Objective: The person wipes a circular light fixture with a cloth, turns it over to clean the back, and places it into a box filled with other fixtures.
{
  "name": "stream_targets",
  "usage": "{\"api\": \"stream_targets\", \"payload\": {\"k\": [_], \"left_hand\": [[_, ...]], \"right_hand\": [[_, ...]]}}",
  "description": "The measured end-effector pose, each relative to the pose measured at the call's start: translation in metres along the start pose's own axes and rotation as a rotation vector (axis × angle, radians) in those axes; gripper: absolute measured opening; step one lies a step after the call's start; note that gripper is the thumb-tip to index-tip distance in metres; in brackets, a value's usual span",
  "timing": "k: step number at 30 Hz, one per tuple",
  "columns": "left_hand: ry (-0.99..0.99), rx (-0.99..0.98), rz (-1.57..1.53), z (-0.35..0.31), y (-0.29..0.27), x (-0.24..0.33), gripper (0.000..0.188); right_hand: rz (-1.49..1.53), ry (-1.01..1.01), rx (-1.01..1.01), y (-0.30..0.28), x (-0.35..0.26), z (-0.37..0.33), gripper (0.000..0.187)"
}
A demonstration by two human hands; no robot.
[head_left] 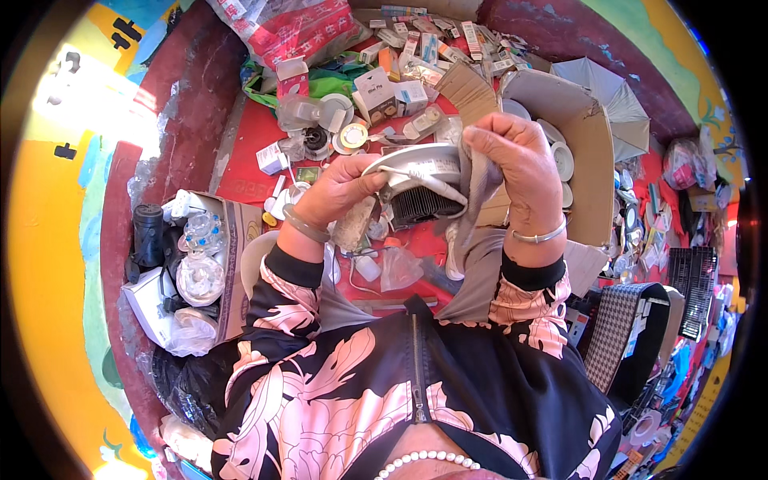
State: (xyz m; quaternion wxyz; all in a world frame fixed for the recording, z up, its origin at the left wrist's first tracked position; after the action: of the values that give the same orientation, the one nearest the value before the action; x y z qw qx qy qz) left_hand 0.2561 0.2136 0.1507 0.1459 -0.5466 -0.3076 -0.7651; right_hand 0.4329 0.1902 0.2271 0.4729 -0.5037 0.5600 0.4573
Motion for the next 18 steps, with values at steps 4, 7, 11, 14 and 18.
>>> {"api": "stream_targets", "payload": {"k": [4,7,11,14,18], "left_hand": [[-0.052,0.041,-0.065,-0.004,-0.006,-0.011,0.039],[-0.002,0.164,-0.224,-0.009,-0.02,-0.012,0.036],[0.127,0.417,-0.384,-0.01,-0.027,0.01,0.043],[0.162,0.369,-0.48,-0.007,-0.042,0.01,0.049],[0.208,0.467,-0.599,-0.007,-0.055,0.01,0.051]], "right_hand": [[0.297,-0.046,0.151,-0.026,0.003,0.007,0.008],[0.586,-0.22,0.425,-0.093,0.015,0.011,0.012],[0.952,-0.339,0.692,-0.146,0.008,-0.012,0.014],[0.726,-0.387,0.517,-0.136,-0.02,-0.024,0.013],[0.374,-0.332,0.315,-0.1,-0.024,-0.016,0.008]]}}
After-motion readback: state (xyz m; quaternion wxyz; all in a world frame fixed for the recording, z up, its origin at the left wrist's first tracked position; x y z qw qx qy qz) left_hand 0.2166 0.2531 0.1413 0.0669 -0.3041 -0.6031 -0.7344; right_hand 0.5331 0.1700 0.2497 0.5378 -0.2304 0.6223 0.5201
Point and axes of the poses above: each hand's wrist, its own z-axis towards the middle knuckle, its own y-axis out of the palm, x = y × z, the point moved 9 cm from there along z, towards the middle knuckle, and after that the axes turned 5 degrees about y, right-handed, at the moved point
